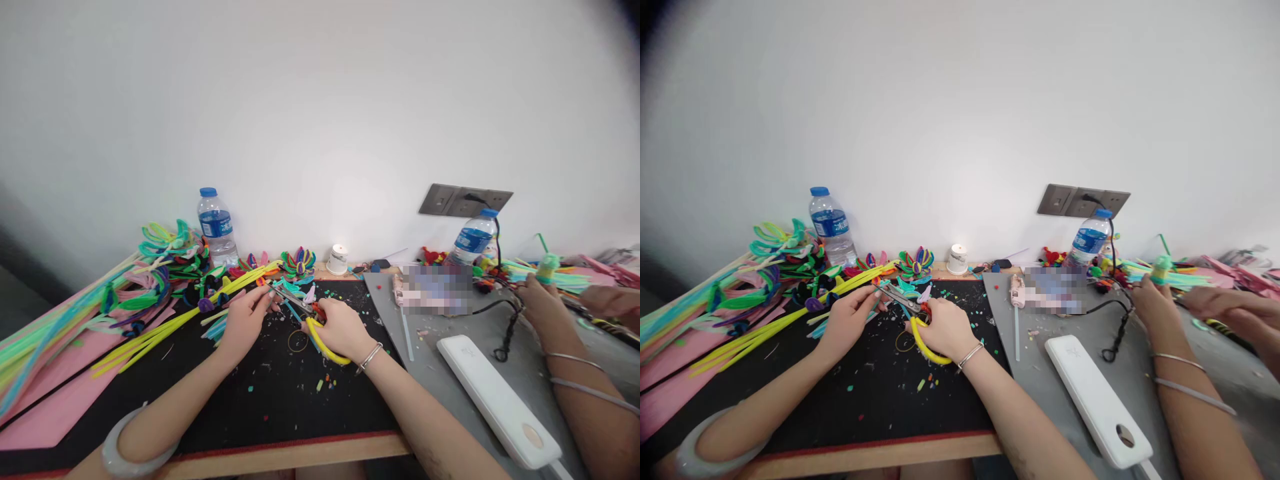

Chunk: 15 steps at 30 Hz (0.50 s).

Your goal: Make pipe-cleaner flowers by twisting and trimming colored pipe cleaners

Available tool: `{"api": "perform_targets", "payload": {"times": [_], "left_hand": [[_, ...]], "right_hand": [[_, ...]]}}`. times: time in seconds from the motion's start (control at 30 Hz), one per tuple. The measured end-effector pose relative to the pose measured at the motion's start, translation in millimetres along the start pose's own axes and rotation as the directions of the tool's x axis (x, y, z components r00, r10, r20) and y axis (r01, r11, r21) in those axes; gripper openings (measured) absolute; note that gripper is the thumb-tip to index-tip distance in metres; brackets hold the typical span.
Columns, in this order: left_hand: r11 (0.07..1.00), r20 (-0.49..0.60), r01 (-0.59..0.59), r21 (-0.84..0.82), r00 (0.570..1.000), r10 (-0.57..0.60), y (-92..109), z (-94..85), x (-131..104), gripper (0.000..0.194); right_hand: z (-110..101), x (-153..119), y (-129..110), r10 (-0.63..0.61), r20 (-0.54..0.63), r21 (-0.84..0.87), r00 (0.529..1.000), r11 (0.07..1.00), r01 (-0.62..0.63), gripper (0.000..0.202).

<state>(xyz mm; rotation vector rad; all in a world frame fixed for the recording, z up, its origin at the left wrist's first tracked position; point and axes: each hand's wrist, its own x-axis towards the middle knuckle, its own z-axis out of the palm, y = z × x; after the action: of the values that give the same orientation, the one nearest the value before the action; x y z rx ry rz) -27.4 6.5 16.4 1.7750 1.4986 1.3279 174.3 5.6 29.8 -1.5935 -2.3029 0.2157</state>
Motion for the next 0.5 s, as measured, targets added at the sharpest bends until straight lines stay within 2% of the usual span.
{"api": "perform_targets", "payload": {"times": [0.2,0.5], "left_hand": [[0.993,0.070,-0.064,0.094,0.996,0.057,2.9,0.3,0.9,0.025],[0.981,0.103,-0.112,0.161,0.990,0.096,-3.4,-2.5,3.0,0.026]], "right_hand": [[-3.5,-0.4,-2.8,0.001,-0.008,0.021,1.000,1.000,0.000,0.034],[-3.5,0.8,0.8,0.000,-0.017,0.047,1.000,0.999,0.000,0.034]]}}
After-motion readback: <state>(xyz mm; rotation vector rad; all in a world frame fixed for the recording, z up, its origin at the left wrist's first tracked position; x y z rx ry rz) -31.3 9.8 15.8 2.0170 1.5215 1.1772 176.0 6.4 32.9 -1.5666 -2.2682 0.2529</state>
